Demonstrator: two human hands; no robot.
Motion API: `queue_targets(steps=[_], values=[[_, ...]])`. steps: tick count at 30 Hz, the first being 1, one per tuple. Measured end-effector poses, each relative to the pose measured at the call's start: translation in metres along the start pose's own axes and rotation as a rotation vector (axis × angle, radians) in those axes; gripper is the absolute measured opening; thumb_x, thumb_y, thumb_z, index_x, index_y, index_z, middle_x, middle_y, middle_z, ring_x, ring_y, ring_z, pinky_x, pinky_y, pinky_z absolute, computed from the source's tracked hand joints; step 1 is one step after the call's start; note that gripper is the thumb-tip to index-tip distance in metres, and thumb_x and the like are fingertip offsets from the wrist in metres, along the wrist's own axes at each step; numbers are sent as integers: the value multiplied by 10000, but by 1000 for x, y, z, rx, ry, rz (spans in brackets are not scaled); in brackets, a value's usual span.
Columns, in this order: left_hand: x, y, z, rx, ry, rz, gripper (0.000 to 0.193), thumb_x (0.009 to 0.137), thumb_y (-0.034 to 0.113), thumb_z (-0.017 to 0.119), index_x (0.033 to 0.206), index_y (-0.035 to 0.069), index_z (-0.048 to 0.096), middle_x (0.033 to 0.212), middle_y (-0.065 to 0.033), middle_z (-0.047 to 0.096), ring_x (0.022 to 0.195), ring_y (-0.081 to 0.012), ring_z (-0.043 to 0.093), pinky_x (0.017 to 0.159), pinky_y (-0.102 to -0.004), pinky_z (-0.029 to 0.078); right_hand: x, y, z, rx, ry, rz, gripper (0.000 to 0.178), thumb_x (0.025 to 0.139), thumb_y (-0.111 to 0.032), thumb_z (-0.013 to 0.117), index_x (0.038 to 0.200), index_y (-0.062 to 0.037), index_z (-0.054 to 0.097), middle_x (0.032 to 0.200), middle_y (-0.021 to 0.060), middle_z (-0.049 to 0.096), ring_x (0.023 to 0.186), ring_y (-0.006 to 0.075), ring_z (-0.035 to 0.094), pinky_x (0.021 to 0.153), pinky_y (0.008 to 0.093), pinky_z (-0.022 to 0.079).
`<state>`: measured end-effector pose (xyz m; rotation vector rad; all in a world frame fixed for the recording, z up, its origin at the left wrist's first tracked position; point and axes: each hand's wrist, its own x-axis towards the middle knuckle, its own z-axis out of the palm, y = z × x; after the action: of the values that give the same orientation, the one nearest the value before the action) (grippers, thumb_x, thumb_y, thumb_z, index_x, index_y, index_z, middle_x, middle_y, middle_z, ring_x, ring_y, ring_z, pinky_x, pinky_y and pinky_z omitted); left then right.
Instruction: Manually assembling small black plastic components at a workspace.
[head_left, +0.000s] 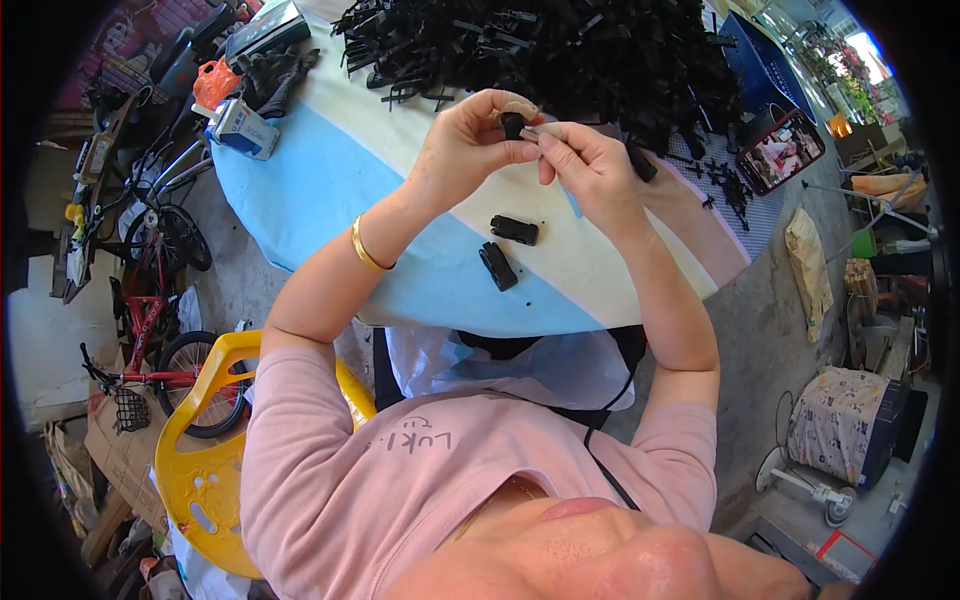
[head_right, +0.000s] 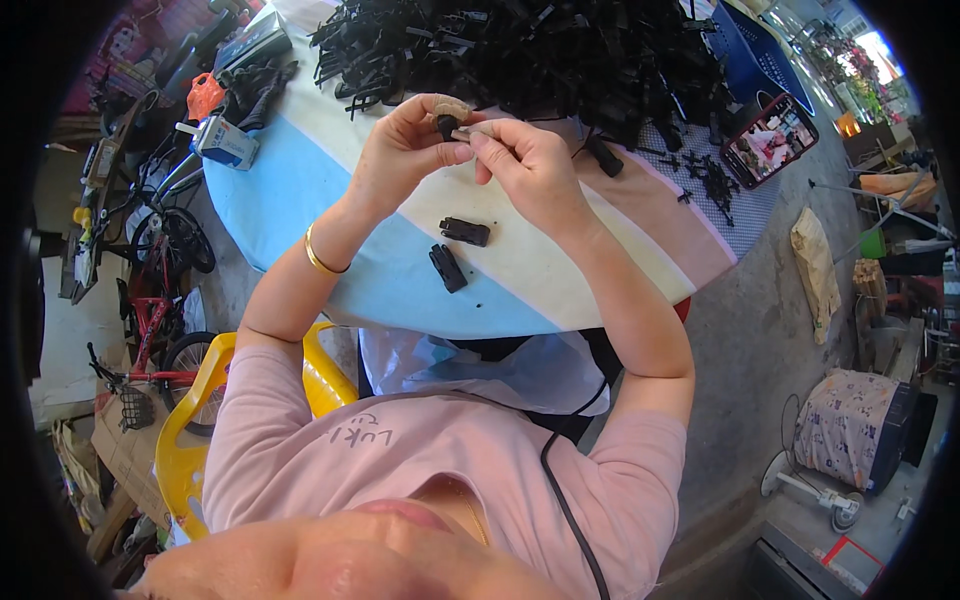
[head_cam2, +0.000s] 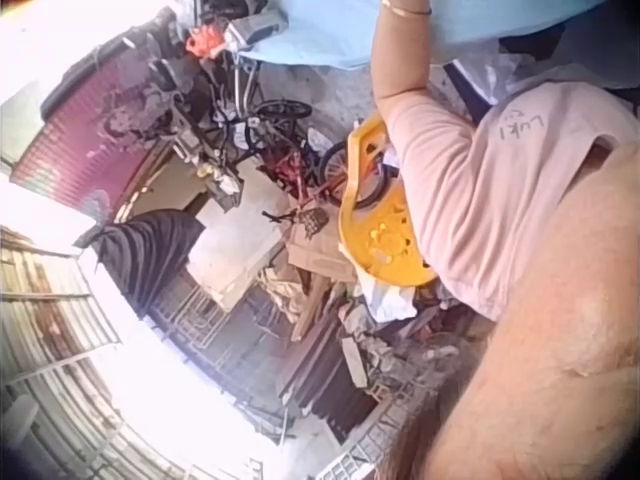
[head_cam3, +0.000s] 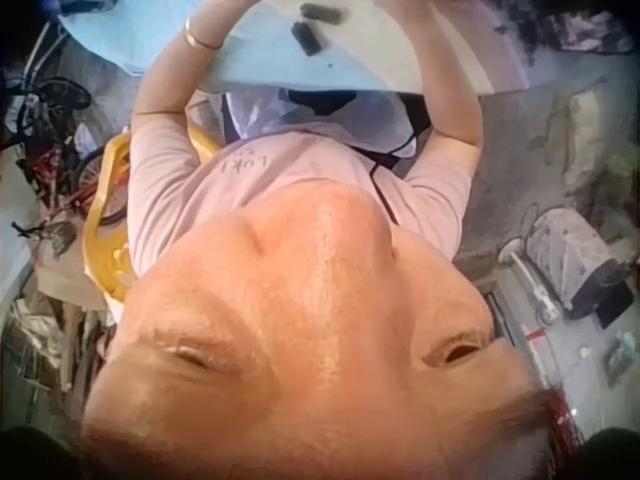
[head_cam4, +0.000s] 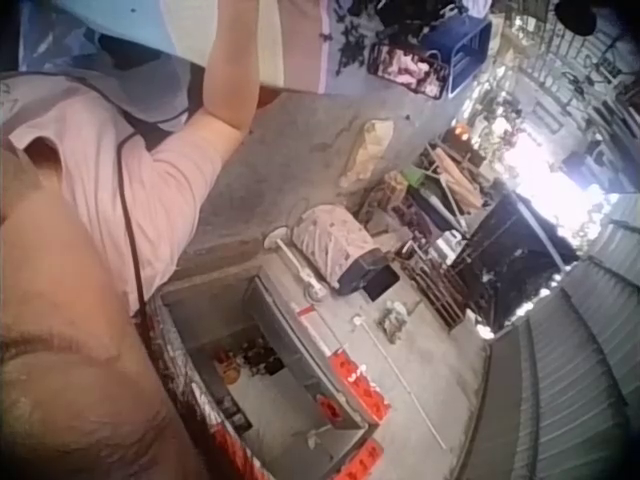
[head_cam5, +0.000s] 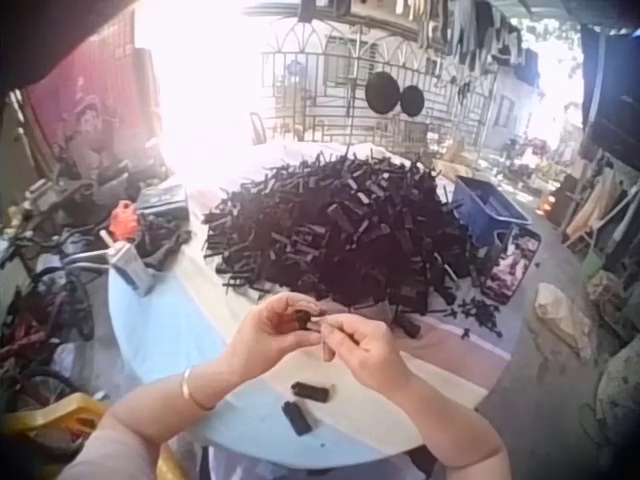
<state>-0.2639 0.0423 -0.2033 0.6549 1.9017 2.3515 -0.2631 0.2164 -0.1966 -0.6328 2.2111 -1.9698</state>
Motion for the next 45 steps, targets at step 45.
queue_targets(steps=[45], values=[[-4, 16, 1, -349, -256, -288, 193, 840, 143, 590, 924, -2, 494, 927, -159, 615, 858, -234, 638, 790, -349, 531, 1, -4, -19, 118, -136, -244, 201, 832, -87, 618, 1007, 7, 590, 813, 9, 596, 697, 62, 551, 634, 172, 469]])
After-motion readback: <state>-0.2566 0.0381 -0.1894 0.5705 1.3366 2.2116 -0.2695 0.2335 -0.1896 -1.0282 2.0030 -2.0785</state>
